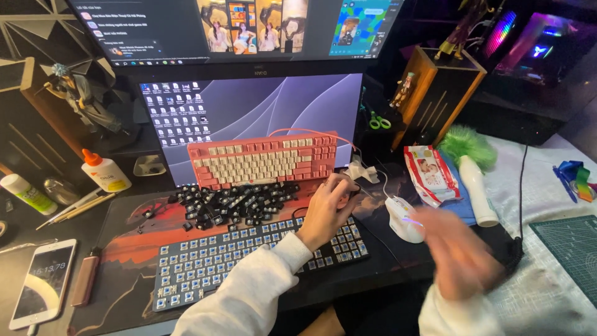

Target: Installing and testing mechanical keyboard switches and keycaps on a keyboard base

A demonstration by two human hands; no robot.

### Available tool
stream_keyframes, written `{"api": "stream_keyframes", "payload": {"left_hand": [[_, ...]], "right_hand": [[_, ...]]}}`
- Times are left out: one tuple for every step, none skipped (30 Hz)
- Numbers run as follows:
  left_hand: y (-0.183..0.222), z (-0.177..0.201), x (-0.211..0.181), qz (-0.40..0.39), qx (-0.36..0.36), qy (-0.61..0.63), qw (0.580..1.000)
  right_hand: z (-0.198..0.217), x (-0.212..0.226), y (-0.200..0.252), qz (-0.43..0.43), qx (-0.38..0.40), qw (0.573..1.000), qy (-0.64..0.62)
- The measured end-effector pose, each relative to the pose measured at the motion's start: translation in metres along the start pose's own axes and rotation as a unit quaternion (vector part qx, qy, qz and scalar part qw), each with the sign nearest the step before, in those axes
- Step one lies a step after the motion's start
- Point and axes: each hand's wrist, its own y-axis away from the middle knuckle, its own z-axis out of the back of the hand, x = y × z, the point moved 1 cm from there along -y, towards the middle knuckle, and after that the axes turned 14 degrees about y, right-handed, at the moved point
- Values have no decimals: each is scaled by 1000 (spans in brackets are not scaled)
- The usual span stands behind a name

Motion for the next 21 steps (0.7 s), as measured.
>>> {"api": "stream_keyframes", "payload": {"left_hand": [[1,-2,2,1,13,-5,1000],[0,-2,0,2,14,-5,1000],[-1,-2,-2,-6,3,2,1000],[-2,-2,-4,-15,-9,8,1000],[-2,-3,-5,-14,-9,9,1000],[-2,-3,-6,-21,-10,4,1000],[-2,-3,-8,-28,-12,-1,1000],[-2,-5,-6,-30,-12,0,999],[-2,-6,-4,-30,-11,-2,999],[-2,-7,-2,-31,-12,-5,999],[-5,-7,-4,-34,-13,-5,999],[-4,-6,-7,-33,-11,-3,999],[-4,-6,-8,-31,-9,-1,999],[-5,-7,-7,-30,-7,1,1000],[-5,-9,-5,-38,-2,-2,999],[-5,-11,-4,-44,2,-5,999],[-7,-12,-5,-41,4,-2,999],[-7,-14,-7,-45,10,-7,999],[-7,-15,-9,-50,17,-11,999],[-6,-18,-9,-47,19,-10,999],[-5,-20,-9,-53,21,-11,998]], "right_hand": [[-38,-86,37,0,8,1000,-12],[33,-78,80,1,16,1000,-23],[26,-69,55,2,24,999,-35],[-39,-50,-9,5,32,998,-46],[-39,-42,-15,7,40,998,-58],[-39,-33,-22,10,48,996,-69],[-40,-24,-30,13,56,995,-80],[-38,-22,-31,16,62,994,-90],[-37,-20,-32,20,68,993,-99],[-36,-18,-35,25,74,991,-110],[-32,-7,-40,30,80,989,-120],[-30,5,-41,33,87,987,-131],[-28,17,-42,36,94,985,-142],[-24,24,-35,35,101,983,-152],[-20,31,-27,35,108,980,-162],[-16,39,-14,34,117,978,-172],[-10,49,-5,32,126,975,-182],[-4,61,7,29,135,972,-192],[2,73,19,26,144,968,-203],[8,88,26,25,152,965,-214],[15,104,33,24,159,961,-225]]}}
